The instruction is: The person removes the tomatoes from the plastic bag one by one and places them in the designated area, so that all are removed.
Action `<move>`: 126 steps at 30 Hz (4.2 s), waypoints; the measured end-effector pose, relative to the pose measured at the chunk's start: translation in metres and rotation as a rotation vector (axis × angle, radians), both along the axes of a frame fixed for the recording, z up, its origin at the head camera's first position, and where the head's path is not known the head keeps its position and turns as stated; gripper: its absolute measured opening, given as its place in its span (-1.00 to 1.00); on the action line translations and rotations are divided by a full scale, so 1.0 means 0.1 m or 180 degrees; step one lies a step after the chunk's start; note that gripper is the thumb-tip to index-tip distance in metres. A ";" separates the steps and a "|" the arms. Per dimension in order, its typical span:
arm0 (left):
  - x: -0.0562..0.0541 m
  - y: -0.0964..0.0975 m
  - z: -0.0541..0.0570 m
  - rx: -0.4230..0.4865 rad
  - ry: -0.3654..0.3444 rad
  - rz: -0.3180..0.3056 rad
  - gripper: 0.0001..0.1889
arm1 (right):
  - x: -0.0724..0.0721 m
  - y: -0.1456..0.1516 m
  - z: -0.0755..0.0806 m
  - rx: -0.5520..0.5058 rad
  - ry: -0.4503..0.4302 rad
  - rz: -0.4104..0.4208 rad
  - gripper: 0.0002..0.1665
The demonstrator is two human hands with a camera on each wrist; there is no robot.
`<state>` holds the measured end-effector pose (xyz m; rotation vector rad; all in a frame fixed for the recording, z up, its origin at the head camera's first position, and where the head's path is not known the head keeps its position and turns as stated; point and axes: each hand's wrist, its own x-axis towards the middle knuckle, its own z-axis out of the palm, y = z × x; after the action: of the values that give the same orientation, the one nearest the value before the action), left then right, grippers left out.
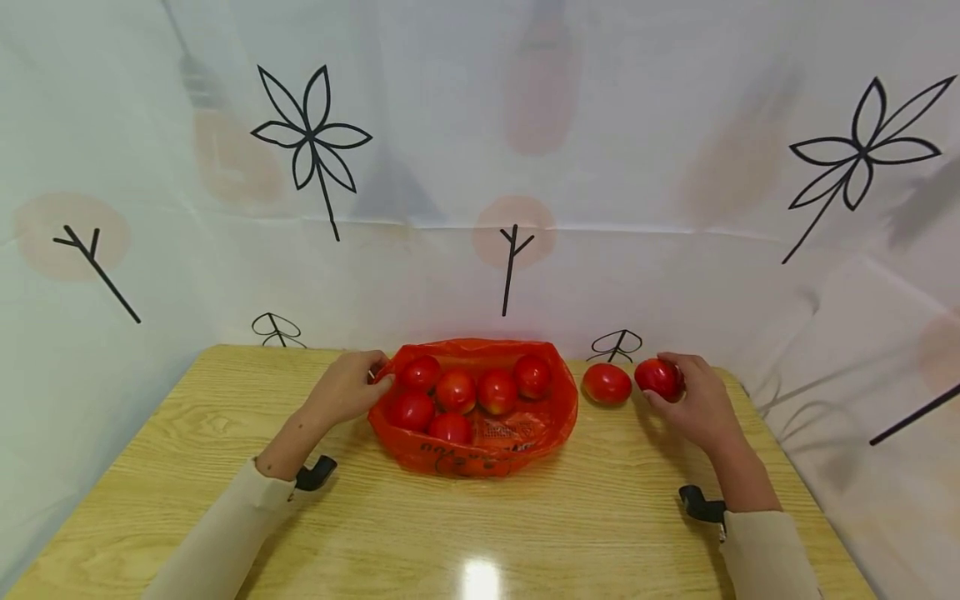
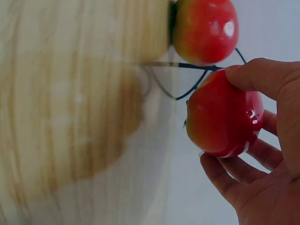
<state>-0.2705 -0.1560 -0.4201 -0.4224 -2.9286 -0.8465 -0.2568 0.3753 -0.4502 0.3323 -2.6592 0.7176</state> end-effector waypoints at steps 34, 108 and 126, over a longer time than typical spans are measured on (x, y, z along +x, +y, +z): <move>0.00 0.01 -0.01 -0.0012 0.0014 -0.0006 -0.89 | -0.05 0.06 -0.15 0.0223 -0.0486 -0.0107 -0.16; -0.02 0.01 -0.02 -0.0038 -0.0007 -0.0048 -0.89 | 0.19 -1.16 0.42 0.0077 0.0412 0.0795 -0.34; -0.01 0.03 0.00 -0.0042 -0.0037 -0.0017 -0.88 | 0.13 -1.53 0.39 0.0166 0.0319 0.1082 -0.41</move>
<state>-0.2712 -0.1534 -0.4197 -0.4280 -2.9465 -0.8334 -0.2434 0.2220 -0.4109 0.8266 -2.5563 0.7086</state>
